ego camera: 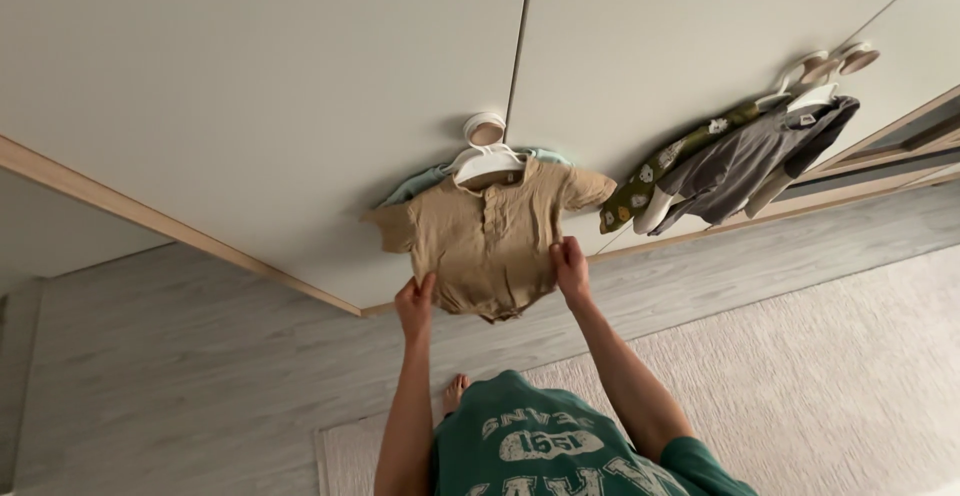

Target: Folding various baby clothes on a bed and hanging a romper on a hanger.

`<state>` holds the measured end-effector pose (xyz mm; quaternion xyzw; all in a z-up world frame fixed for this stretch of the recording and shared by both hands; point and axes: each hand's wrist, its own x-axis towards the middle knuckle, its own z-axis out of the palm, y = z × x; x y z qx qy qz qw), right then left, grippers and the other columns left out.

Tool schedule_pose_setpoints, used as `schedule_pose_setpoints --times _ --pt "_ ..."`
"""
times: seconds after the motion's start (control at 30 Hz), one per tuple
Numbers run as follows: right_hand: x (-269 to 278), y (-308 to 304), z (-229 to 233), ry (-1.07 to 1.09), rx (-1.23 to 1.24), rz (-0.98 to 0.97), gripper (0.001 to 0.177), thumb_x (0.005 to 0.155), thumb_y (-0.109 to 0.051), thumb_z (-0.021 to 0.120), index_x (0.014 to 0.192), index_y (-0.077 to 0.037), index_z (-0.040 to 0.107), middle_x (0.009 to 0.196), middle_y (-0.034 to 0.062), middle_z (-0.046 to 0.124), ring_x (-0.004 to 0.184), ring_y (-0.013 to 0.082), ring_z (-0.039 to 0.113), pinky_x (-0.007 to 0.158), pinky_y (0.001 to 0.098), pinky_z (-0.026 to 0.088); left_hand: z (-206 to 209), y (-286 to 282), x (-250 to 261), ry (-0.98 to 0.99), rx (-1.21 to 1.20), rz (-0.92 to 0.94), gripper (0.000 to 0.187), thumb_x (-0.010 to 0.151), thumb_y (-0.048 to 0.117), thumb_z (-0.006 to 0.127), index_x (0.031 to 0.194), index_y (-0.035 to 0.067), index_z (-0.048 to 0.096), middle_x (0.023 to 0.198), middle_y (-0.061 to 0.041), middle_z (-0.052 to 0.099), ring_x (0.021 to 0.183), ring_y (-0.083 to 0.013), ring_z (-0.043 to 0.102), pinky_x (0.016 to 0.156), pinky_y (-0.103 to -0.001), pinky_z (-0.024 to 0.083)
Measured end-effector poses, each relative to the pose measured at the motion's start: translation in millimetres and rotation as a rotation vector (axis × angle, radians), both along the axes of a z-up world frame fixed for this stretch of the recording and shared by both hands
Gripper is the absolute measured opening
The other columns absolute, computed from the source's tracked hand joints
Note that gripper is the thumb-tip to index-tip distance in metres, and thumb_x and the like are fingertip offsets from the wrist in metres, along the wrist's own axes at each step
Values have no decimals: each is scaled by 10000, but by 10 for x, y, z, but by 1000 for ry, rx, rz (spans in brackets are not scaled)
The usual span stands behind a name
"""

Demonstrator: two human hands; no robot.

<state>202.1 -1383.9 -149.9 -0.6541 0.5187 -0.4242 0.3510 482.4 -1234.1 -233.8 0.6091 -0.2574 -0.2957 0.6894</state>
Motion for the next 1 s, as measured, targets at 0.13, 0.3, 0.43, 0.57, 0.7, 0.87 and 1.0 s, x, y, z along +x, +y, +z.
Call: schedule_pose_setpoints --times 0.13,0.3,0.43,0.57,0.7,0.87,1.0 --pt "-209 -32 -255 100 49 76 171 935 -201 701 1008 -57 643 698 34 595 648 111 497 575 313 450 145 96 -105 5 -128 -147 241 885 228 765 933 -4 721 767 70 648 691 -50 502 609 -272 414" --pt "-477 -103 -471 196 42 72 193 919 -193 744 981 -24 675 720 55 658 667 112 539 606 334 479 -215 149 89 -105 1 28 294 940 244 800 871 -18 686 682 1 500 663 -95 392 595 -295 347" --pt "-616 -188 -753 269 42 109 226 920 -179 753 1037 -10 658 772 89 697 696 156 595 650 348 517 -370 90 -10 -102 44 -4 286 945 227 823 873 -18 695 702 -45 543 675 -126 441 619 -294 370" --pt "-569 -80 -673 272 36 -54 243 908 -189 746 1082 -37 673 925 103 759 842 190 713 752 339 571 -112 175 -203 -123 80 151 262 920 224 755 1077 27 681 884 -67 739 791 -169 691 714 -295 538" --pt "-482 32 -591 166 35 -158 315 906 -232 751 1159 -57 681 1049 115 776 949 234 757 800 353 591 -9 144 -386 -352 205 254 449 905 102 699 1332 29 577 1190 -168 703 1143 -310 673 983 -420 527" --pt "-148 279 -81 204 13 -27 426 923 -297 737 1286 -88 656 1169 131 748 1042 251 731 808 368 598 585 161 -621 -525 280 182 645 861 96 730 1434 -22 459 1423 -246 534 1337 -424 471 1104 -498 398" --pt "104 493 12 336 32 127 518 919 -355 737 1372 -122 645 1217 146 736 1105 269 722 867 381 595 795 338 -758 -410 342 133 735 872 110 720 1501 -33 369 1541 -256 425 1434 -427 381 1167 -490 342"
